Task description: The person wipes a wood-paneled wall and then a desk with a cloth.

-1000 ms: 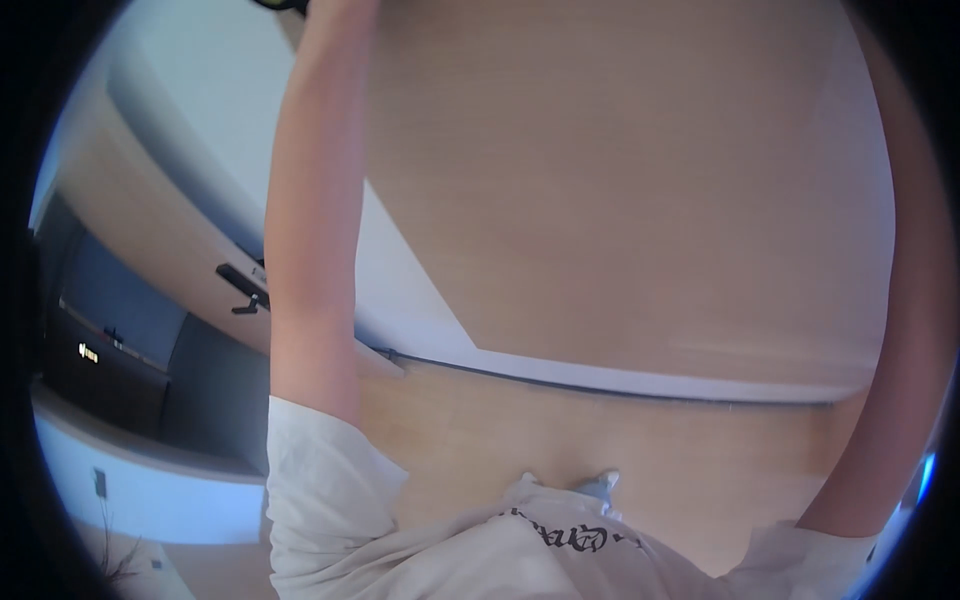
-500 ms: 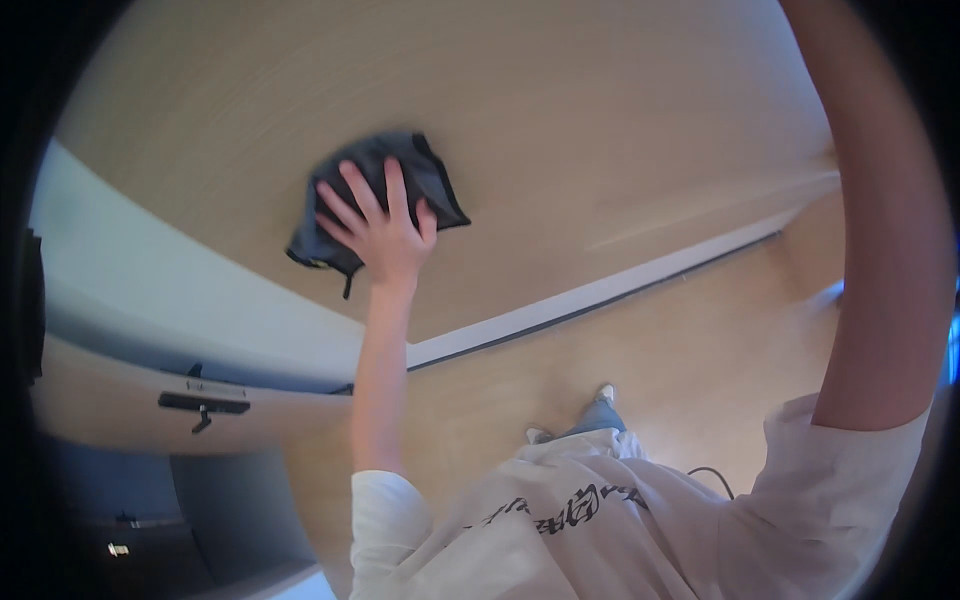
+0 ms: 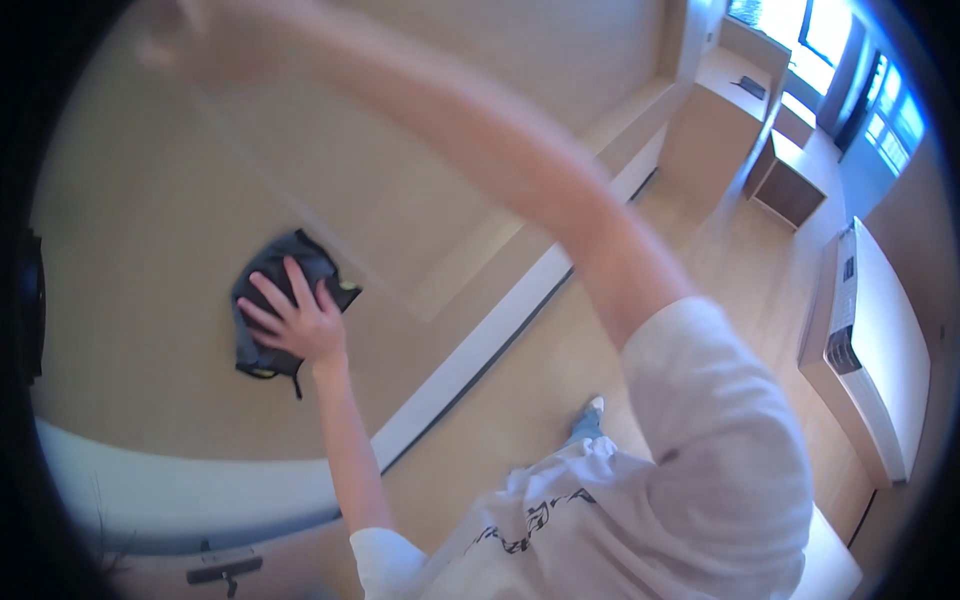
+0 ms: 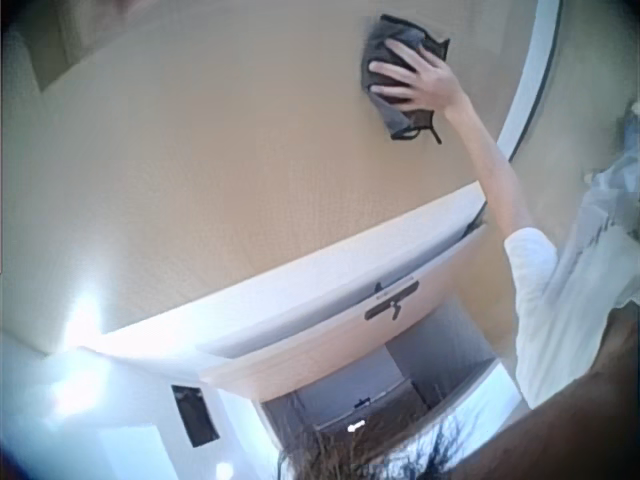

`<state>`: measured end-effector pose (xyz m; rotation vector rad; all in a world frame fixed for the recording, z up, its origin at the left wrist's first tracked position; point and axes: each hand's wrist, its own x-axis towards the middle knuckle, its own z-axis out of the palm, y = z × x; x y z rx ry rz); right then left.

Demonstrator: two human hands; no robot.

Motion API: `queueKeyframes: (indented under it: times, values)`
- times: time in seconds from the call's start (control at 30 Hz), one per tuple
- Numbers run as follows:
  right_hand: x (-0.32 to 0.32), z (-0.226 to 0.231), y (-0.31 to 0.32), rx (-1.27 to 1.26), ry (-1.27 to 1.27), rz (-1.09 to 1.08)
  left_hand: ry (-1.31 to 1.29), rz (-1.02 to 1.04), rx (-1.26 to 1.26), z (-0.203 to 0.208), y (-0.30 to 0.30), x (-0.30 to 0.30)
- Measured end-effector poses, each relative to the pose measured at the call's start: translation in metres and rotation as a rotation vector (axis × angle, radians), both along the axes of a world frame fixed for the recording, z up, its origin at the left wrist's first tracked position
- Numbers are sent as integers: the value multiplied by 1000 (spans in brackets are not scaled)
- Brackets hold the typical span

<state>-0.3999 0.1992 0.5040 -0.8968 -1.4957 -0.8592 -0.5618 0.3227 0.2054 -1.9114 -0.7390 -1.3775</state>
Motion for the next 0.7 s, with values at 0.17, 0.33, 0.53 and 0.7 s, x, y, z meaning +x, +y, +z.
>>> queueKeyframes:
  times: [0.17, 0.33, 0.53, 0.7]
  values:
    - [22, -253, -68, -580, 498, 263, 43, -14, 94, 30, -42, 32]
    - [21, -387, -145, -760, 1247, 396, -89, -551, -235, 64, -96, 58]
    - [93, -430, -267, -488, 1951, 695, -898, -1558, -2500, -31, -220, 210]
    - [130, -392, -385, -112, 1853, 562, -492, -1791, -2750, -95, -335, 340]
